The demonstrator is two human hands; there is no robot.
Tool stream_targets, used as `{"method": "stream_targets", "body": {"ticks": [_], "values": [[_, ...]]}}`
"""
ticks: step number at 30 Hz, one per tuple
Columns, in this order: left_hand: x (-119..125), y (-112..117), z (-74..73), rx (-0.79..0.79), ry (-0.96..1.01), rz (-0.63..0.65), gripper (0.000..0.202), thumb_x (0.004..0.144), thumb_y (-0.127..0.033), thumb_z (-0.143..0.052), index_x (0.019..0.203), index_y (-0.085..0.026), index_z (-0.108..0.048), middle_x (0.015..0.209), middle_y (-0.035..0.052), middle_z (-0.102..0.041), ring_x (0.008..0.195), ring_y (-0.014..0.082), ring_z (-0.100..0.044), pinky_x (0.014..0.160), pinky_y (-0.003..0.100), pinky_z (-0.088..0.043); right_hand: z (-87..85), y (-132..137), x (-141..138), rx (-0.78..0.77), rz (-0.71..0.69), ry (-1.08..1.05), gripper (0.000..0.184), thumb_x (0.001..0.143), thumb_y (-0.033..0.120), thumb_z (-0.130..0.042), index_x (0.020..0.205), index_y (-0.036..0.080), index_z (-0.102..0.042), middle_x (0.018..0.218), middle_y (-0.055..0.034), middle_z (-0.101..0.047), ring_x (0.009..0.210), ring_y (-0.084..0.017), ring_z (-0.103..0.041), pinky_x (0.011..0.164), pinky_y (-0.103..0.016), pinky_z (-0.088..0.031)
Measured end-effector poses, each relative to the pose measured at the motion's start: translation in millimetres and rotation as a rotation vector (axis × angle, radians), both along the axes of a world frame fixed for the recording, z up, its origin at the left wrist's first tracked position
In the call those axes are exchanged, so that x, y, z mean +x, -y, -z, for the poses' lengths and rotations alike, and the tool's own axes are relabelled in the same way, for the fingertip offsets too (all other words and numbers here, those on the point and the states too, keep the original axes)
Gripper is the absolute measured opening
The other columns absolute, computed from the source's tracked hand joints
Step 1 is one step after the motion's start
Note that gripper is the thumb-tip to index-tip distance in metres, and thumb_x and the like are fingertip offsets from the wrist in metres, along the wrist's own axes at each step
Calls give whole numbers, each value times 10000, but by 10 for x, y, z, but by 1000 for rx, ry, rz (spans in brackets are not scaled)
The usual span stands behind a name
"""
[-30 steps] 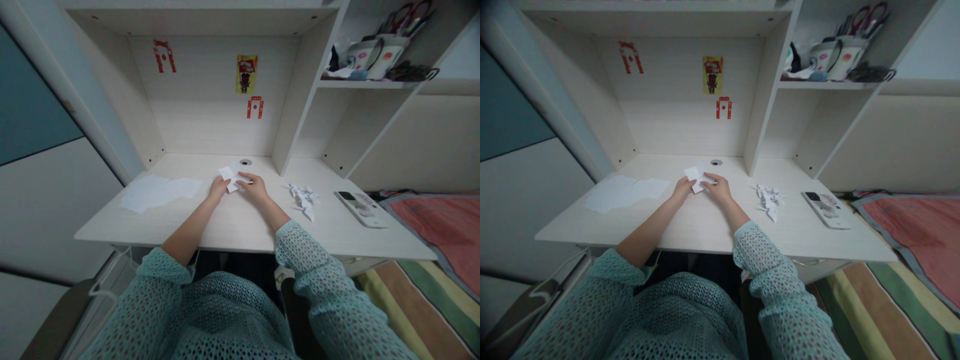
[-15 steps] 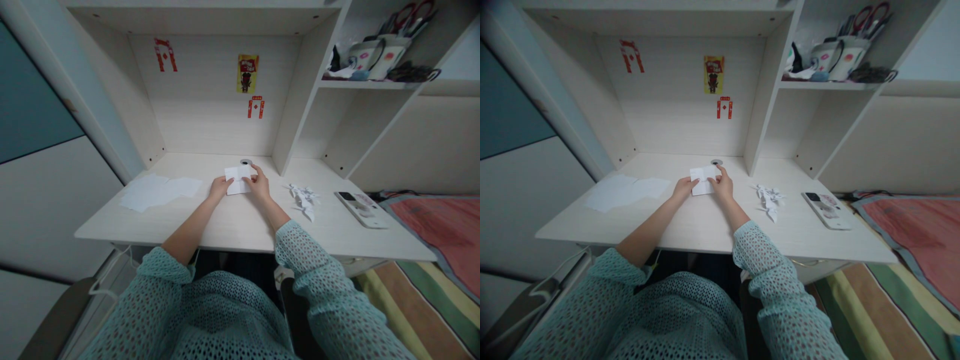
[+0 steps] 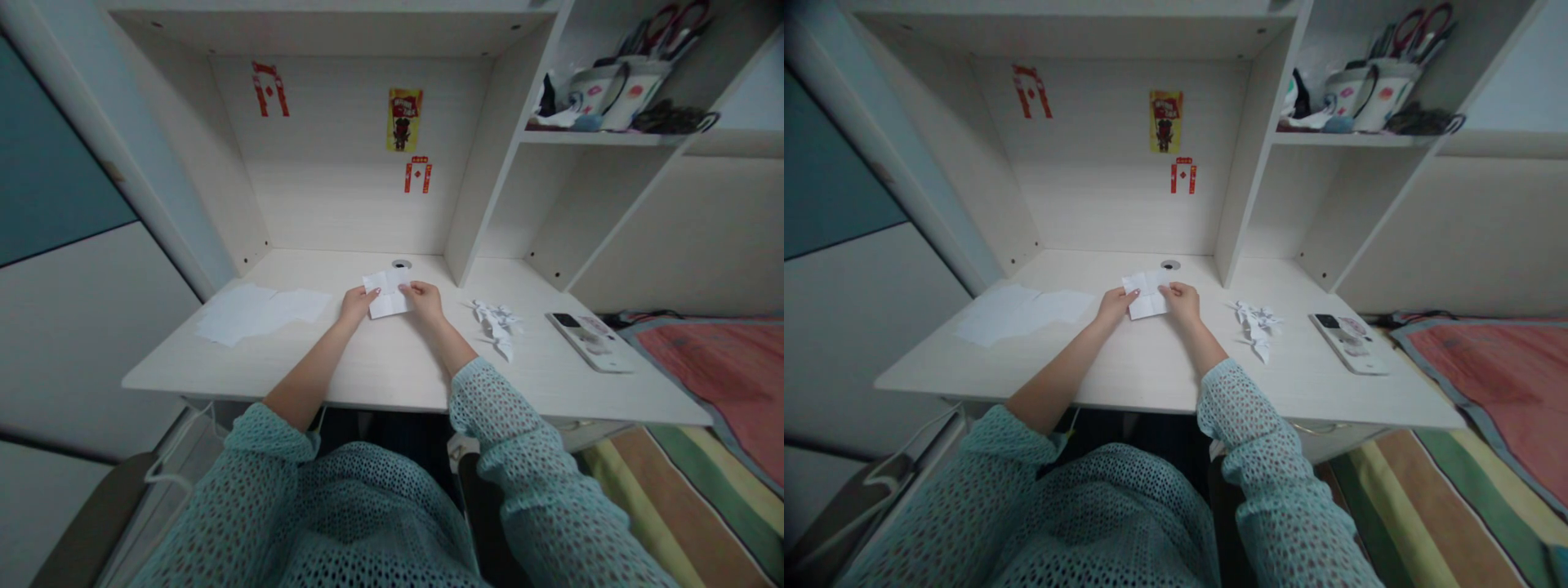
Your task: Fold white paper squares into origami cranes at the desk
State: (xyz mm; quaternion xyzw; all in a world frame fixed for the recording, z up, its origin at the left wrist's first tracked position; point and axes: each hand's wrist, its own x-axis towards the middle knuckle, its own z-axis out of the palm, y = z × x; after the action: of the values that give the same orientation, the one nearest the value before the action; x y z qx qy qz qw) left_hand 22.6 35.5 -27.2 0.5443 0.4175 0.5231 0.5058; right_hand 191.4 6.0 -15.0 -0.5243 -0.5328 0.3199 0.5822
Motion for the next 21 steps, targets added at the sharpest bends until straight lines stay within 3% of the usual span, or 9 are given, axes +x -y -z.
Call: {"method": "stream_targets", "body": {"ticks": [10, 21], "values": [[26, 128, -140, -185, 49, 77, 370, 594, -301, -760, 894, -111, -656, 927, 124, -693, 794, 214, -647, 757, 355, -502, -52, 7, -17, -18, -16, -203, 373, 565, 475, -662, 710, 133, -640, 645, -50, -659, 591, -160, -563, 523, -246, -402], [-2, 73, -105, -94, 81, 30, 380, 583, -308, -735, 907, -120, -671, 913, 109, -696, 845, 217, -634, 739, 324, -495, 48, -96, 48, 21, 54, -118, 375, 631, 400, -556, 872, 132, -659, 725, -35, -661, 603, -128, -538, 562, -233, -412]]}}
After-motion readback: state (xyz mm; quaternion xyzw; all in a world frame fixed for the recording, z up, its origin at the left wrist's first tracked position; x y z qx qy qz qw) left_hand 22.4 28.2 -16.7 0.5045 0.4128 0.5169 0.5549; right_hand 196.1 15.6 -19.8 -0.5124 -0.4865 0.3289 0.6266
